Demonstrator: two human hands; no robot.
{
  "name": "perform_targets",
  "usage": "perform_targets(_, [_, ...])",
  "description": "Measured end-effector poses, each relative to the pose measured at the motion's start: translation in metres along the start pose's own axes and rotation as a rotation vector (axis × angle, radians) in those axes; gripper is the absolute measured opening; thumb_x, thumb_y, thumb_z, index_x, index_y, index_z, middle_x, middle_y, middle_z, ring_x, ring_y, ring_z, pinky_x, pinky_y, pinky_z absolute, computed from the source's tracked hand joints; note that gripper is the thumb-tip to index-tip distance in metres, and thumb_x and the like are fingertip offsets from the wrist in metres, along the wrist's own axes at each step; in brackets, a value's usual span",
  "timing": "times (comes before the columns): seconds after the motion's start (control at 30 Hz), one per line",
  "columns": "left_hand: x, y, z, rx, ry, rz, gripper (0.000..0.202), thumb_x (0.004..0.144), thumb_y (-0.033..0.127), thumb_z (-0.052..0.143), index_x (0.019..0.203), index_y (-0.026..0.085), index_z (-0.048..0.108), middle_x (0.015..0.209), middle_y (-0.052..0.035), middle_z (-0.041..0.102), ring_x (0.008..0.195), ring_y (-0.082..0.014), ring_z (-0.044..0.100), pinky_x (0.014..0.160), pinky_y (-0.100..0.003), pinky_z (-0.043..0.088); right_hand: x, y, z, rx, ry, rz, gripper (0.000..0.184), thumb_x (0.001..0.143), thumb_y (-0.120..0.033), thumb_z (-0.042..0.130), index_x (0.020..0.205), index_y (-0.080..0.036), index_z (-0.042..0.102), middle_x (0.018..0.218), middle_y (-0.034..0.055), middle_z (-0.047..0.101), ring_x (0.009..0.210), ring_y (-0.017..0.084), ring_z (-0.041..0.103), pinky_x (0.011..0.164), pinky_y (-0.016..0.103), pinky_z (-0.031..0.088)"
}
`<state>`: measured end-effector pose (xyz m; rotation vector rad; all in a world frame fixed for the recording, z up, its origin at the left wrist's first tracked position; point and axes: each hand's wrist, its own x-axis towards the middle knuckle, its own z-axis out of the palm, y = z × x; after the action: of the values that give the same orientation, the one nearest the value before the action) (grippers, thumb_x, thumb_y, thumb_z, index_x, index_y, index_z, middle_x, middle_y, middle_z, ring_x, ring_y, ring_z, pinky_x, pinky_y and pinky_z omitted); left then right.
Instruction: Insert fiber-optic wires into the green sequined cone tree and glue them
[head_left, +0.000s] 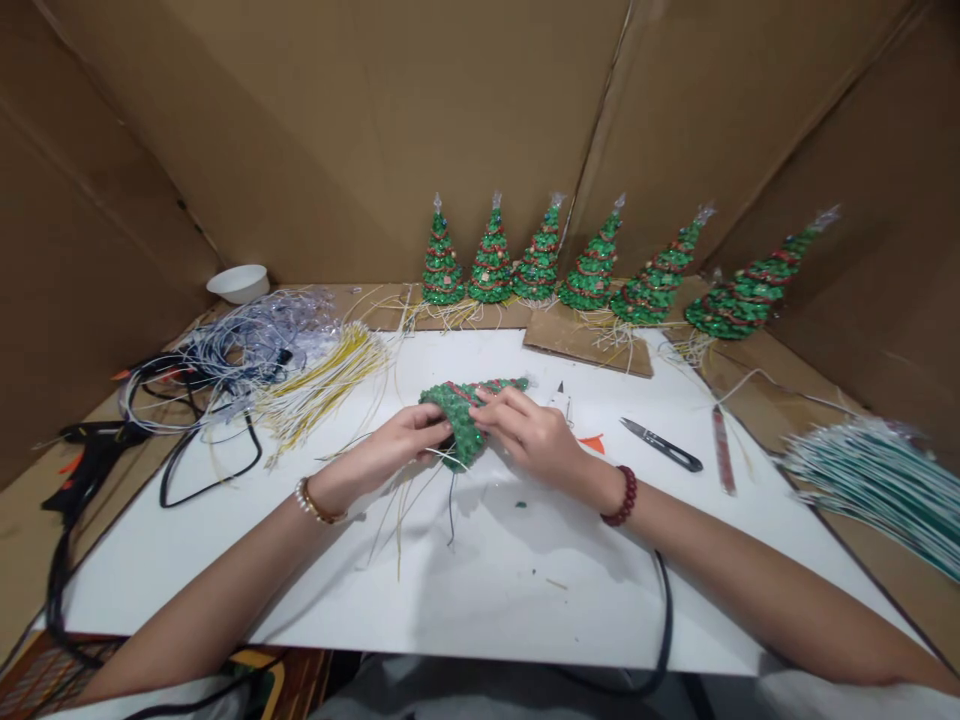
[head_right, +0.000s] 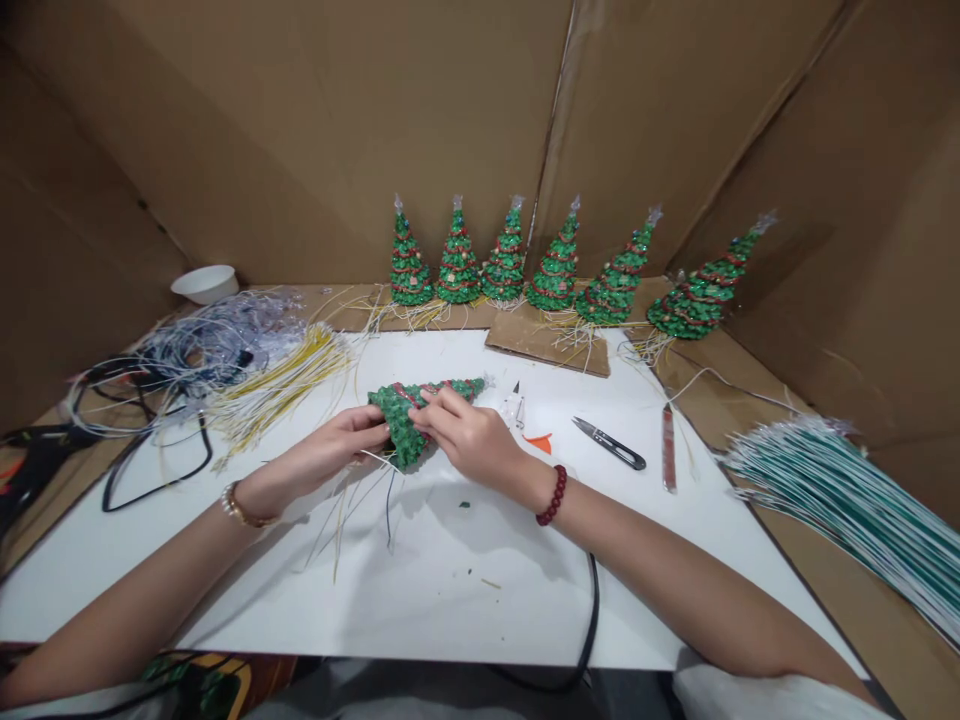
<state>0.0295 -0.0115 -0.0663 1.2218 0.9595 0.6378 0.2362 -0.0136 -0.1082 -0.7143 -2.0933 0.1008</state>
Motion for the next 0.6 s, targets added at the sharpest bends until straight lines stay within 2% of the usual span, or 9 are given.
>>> perform_targets(0.2, [0.003, 0.001, 0.019, -0.156, 0.126, 0.06, 0.015, 0.064, 0.022, 0.077, 0.069, 0.011, 0.068, 0.057, 0.0012, 0.056, 0.05, -0.0082, 0.043, 0.051, -0.023, 0.033, 0.0, 0.0, 0.001, -0.019, 0.023, -0.009, 0.018, 0.095, -0.017, 0.044, 0.105, -0.019, 0.06, 0.095, 0.006, 0.064, 0.109, 0.016, 0.062, 0.074, 0.022, 0.057])
perform_targets(0.37, [0.0, 0.004, 0.026, -0.131, 0.166, 0.078, 0.021, 0.063, 0.029, 0.079, 0.067, 0.011, 0.068, 0.057, 0.0002, 0.058, 0.05, -0.008, 0.044, 0.049, -0.022, 0.033, 0.0, 0.0, 0.002, -0.003, 0.027, -0.01, 0.017, 0.095, -0.015, 0.044, 0.1, -0.018, 0.061, 0.093, 0.0057, 0.065, 0.109, 0.016, 0.062, 0.074, 0.021, 0.056])
perform_targets(0.5, [-0.001, 0.006, 0.028, -0.062, 0.189, 0.094, 0.023, 0.063, 0.03, 0.08, 0.063, 0.011, 0.067, 0.048, 0.0044, 0.05, 0.043, -0.0054, 0.034, 0.046, -0.021, 0.03, -0.002, 0.002, 0.004, 0.002, 0.06, -0.01, 0.018, 0.094, -0.016, 0.046, 0.103, -0.02, 0.061, 0.095, 0.0047, 0.065, 0.108, 0.014, 0.063, 0.078, 0.021, 0.056])
perform_targets(0.6, [0.0, 0.005, 0.03, -0.036, 0.221, 0.102, 0.023, 0.06, 0.029, 0.081, 0.062, 0.011, 0.066, 0.049, 0.0038, 0.053, 0.042, -0.0042, 0.03, 0.043, -0.02, 0.028, -0.003, 0.003, 0.006, 0.034, 0.053, 0.006, 0.02, 0.094, -0.014, 0.045, 0.104, -0.02, 0.061, 0.094, 0.0044, 0.064, 0.111, 0.015, 0.061, 0.078, 0.022, 0.057])
